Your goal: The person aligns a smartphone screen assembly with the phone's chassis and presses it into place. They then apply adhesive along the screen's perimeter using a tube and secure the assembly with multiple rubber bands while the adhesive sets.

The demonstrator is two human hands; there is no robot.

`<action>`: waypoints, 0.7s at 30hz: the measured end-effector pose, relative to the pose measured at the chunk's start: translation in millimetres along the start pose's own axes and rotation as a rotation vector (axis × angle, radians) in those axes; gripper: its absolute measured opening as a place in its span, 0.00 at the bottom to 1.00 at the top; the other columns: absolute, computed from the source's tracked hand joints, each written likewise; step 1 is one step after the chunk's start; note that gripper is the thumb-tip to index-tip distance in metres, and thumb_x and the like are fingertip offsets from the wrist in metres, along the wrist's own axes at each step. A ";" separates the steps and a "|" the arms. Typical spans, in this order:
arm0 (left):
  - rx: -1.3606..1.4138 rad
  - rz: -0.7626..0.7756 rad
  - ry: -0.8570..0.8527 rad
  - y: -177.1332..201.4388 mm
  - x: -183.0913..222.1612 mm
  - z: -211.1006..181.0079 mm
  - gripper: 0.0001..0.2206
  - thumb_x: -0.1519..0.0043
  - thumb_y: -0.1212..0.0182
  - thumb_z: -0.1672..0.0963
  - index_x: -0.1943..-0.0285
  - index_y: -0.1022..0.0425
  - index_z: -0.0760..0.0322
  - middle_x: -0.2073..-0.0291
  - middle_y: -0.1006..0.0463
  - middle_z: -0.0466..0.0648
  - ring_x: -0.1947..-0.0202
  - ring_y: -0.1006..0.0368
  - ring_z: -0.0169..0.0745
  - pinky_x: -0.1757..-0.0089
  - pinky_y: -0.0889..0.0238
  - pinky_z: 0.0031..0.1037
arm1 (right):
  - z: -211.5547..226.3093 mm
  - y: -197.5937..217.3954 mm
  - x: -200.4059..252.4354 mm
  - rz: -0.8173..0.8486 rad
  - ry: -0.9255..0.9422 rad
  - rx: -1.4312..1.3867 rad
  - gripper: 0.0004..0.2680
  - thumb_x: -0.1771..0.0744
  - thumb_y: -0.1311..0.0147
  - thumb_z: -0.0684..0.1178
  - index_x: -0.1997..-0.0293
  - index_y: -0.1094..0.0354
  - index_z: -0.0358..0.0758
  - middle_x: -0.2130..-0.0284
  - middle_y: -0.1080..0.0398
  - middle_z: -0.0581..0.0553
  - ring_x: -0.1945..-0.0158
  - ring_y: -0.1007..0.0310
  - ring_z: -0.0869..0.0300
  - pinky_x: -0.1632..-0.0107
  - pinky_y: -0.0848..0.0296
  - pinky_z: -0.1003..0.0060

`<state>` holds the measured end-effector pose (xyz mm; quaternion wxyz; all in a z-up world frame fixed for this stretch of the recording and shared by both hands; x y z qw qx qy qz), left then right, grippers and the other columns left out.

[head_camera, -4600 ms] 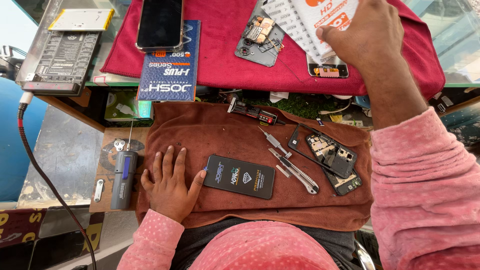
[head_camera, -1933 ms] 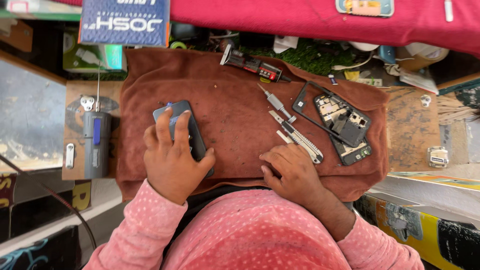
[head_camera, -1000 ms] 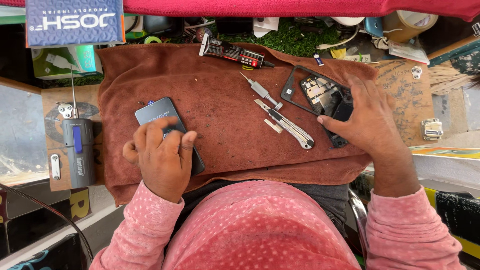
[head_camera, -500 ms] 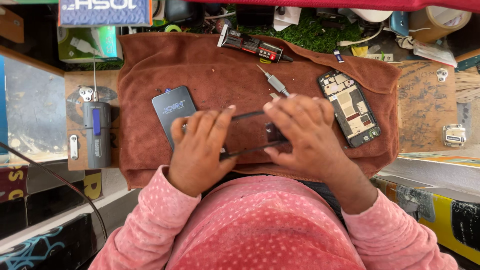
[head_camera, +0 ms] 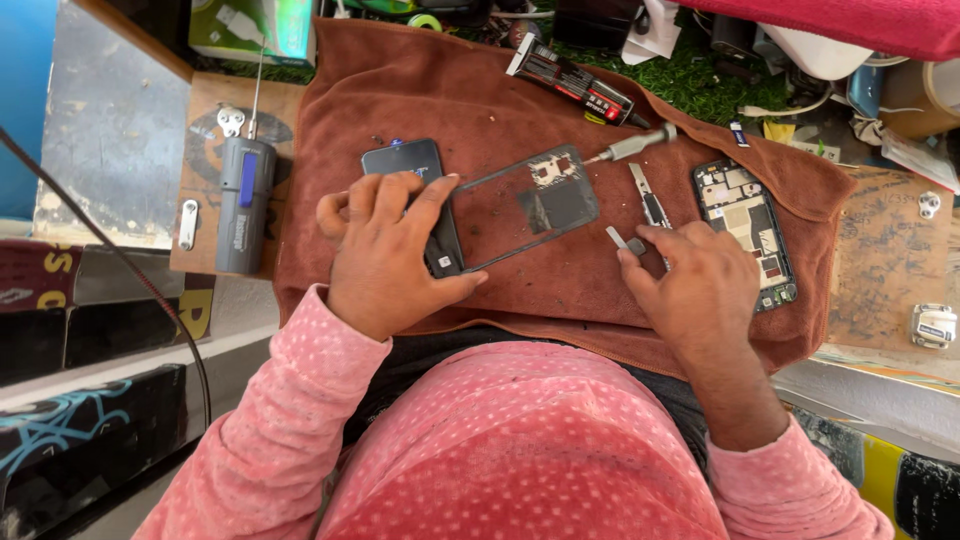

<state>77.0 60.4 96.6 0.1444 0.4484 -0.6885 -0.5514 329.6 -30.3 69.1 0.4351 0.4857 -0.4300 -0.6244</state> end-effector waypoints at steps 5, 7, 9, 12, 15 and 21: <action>0.000 -0.003 -0.013 -4.0 1.7 -3.8 0.42 0.59 0.22 0.42 0.35 0.27 0.56 0.47 0.32 0.49 0.41 0.40 0.54 0.44 0.57 0.53 | -26.0 -22.8 2.2 0.114 -0.213 -0.251 0.07 0.38 0.33 0.49 0.68 0.25 0.39 0.71 0.29 0.46 0.65 0.28 0.54 0.61 0.29 0.58; -0.014 -0.030 -0.016 -2.6 3.4 -4.2 0.41 0.57 0.23 0.41 0.35 0.27 0.57 0.47 0.31 0.49 0.41 0.39 0.54 0.44 0.57 0.53 | -32.7 -22.8 6.8 0.064 -0.201 -0.373 0.06 0.37 0.34 0.45 0.68 0.27 0.36 0.71 0.28 0.45 0.67 0.28 0.58 0.62 0.29 0.62; -0.037 -0.065 -0.016 -0.5 4.9 -5.2 0.40 0.55 0.25 0.40 0.36 0.26 0.58 0.47 0.30 0.50 0.42 0.39 0.54 0.45 0.56 0.53 | -46.6 -27.6 18.4 0.040 -0.308 -0.518 0.05 0.36 0.35 0.43 0.66 0.28 0.35 0.72 0.28 0.47 0.69 0.32 0.64 0.64 0.31 0.68; -0.077 -0.095 0.029 -0.9 4.2 -5.3 0.38 0.52 0.28 0.37 0.41 0.26 0.61 0.53 0.30 0.51 0.45 0.38 0.54 0.45 0.56 0.53 | -58.2 -28.4 24.7 0.018 -0.342 -0.641 0.04 0.35 0.36 0.40 0.65 0.29 0.34 0.69 0.26 0.49 0.71 0.36 0.71 0.68 0.35 0.74; -0.114 -0.144 0.107 -0.7 3.0 -7.8 0.36 0.51 0.30 0.35 0.45 0.25 0.59 0.56 0.31 0.50 0.50 0.38 0.53 0.47 0.55 0.52 | -67.1 -28.1 24.1 -0.008 -0.363 -0.775 0.05 0.33 0.38 0.39 0.65 0.32 0.34 0.67 0.25 0.51 0.70 0.34 0.73 0.67 0.33 0.77; -0.041 -0.064 0.039 -23.4 5.6 -41.1 0.37 0.49 0.35 0.33 0.46 0.25 0.60 0.60 0.29 0.50 0.53 0.36 0.51 0.50 0.54 0.49 | -56.6 -29.7 20.3 0.022 -0.248 -0.990 0.06 0.34 0.36 0.35 0.60 0.31 0.31 0.62 0.30 0.48 0.63 0.33 0.71 0.60 0.30 0.78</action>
Point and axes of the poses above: each hand's wrist, its own x-axis away from the middle knuckle, its own y-axis out of the back of the hand, z = x × y, the point moved 10 cm from there along -x, towards the middle knuckle
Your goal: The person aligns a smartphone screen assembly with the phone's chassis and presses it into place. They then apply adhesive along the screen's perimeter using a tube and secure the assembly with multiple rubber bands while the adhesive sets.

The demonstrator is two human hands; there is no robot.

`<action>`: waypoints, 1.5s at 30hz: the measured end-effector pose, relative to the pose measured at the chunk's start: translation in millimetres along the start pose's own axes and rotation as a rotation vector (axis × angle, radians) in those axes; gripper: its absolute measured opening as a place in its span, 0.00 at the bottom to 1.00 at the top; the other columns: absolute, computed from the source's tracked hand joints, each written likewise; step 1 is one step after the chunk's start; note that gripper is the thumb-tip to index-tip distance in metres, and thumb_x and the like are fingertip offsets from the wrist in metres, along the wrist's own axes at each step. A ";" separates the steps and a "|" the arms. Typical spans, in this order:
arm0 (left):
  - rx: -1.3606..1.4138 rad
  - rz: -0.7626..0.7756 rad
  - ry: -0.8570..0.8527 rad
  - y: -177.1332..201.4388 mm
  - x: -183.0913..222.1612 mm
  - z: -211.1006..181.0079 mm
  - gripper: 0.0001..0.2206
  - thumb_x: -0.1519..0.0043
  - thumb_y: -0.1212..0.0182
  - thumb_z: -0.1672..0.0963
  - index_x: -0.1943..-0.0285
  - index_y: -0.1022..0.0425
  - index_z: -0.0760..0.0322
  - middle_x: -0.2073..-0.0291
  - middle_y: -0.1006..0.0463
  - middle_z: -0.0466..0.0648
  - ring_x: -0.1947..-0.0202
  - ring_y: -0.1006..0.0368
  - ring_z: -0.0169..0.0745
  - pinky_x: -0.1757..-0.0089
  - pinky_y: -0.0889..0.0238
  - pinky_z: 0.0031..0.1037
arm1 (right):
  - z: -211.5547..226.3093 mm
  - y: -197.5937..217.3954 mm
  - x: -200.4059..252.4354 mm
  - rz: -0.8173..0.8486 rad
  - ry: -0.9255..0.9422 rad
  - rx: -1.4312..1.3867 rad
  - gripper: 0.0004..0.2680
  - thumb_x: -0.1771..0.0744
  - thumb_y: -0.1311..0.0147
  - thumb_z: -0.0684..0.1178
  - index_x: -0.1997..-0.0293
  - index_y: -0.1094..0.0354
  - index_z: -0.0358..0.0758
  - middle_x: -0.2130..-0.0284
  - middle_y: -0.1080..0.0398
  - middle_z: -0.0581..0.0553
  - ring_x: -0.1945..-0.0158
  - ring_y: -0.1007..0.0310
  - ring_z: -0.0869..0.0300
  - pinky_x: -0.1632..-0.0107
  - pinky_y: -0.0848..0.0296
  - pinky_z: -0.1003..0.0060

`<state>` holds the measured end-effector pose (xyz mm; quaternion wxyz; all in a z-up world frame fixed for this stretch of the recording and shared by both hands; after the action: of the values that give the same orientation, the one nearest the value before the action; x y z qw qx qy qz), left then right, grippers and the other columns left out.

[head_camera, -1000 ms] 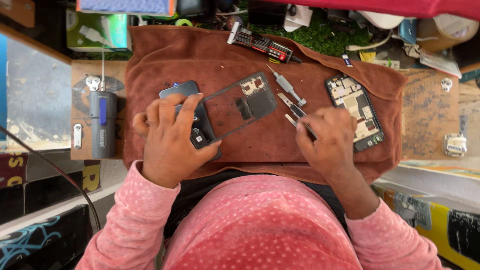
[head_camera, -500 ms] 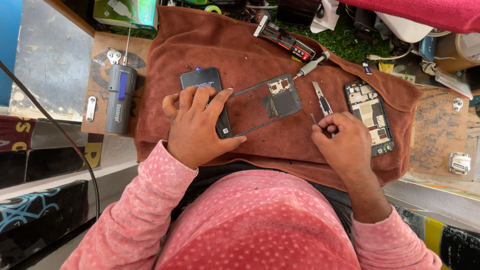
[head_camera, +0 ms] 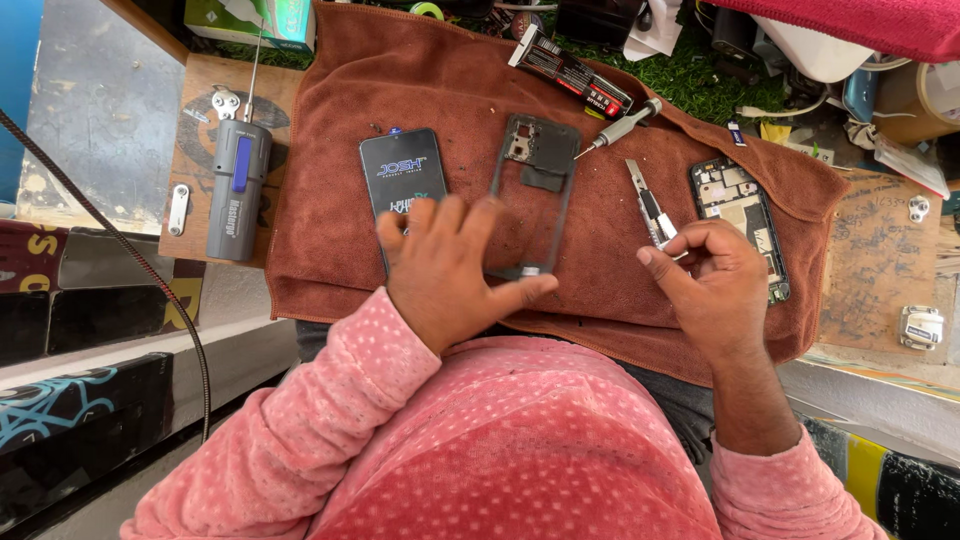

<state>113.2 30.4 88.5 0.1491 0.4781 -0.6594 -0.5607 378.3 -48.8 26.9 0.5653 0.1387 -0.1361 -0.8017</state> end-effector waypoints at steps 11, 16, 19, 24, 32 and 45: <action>0.132 0.152 -0.117 -14.6 4.0 -4.9 0.15 0.50 0.28 0.49 0.57 0.21 0.51 0.57 0.27 0.41 0.49 0.37 0.44 0.47 0.53 0.48 | 10.5 -18.1 2.2 0.008 0.028 -0.124 0.07 0.30 0.44 0.34 0.48 0.29 0.27 0.54 0.31 0.47 0.54 0.31 0.68 0.52 0.31 0.76; 0.223 0.159 -0.201 -19.2 7.8 -17.9 0.11 0.47 0.28 0.49 0.60 0.19 0.49 0.59 0.29 0.39 0.49 0.37 0.44 0.48 0.54 0.48 | 27.1 -23.7 0.2 0.015 0.143 -0.188 0.04 0.30 0.48 0.39 0.52 0.33 0.31 0.49 0.35 0.47 0.49 0.32 0.66 0.47 0.25 0.71; 0.216 0.130 -0.236 -19.8 9.1 -24.7 0.16 0.49 0.28 0.48 0.56 0.20 0.53 0.56 0.28 0.40 0.47 0.37 0.44 0.48 0.54 0.49 | 1.1 -43.3 -1.0 0.120 -0.061 -0.496 0.05 0.28 0.49 0.41 0.47 0.35 0.33 0.61 0.25 0.44 0.58 0.23 0.63 0.54 0.20 0.68; 0.208 0.131 -0.204 -13.2 1.8 -15.8 0.14 0.52 0.28 0.49 0.59 0.18 0.50 0.54 0.27 0.41 0.47 0.37 0.44 0.50 0.54 0.50 | -30.3 -53.9 3.7 0.069 -0.228 -0.299 0.10 0.31 0.46 0.39 0.43 0.30 0.30 0.68 0.25 0.42 0.66 0.25 0.64 0.61 0.23 0.69; 0.247 0.185 -0.251 -25.5 8.1 -21.1 0.09 0.49 0.30 0.52 0.61 0.15 0.51 0.53 0.25 0.38 0.45 0.37 0.41 0.47 0.58 0.53 | -46.9 -61.4 -8.8 0.014 -0.281 -0.483 0.10 0.34 0.43 0.38 0.48 0.33 0.29 0.69 0.25 0.48 0.66 0.25 0.65 0.61 0.22 0.70; 0.234 0.015 -0.326 -12.1 7.7 -28.1 0.02 0.49 0.33 0.55 0.73 0.18 0.46 0.68 0.24 0.33 0.53 0.33 0.38 0.50 0.51 0.48 | 61.2 -23.3 -7.8 -0.179 0.305 0.654 0.07 0.33 0.44 0.45 0.54 0.26 0.36 0.61 0.26 0.38 0.56 0.29 0.42 0.50 0.32 0.50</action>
<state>135.6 8.5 84.4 -0.0120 0.3899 -0.7391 -0.5492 337.6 -30.1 75.3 0.4325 0.4411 -0.2868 -0.7322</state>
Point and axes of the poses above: each hand's wrist, its own x-axis away from the middle knuckle, its own y-axis out of the back of the hand, z = x × y, the point moved 10 cm from there along -x, towards the middle knuckle
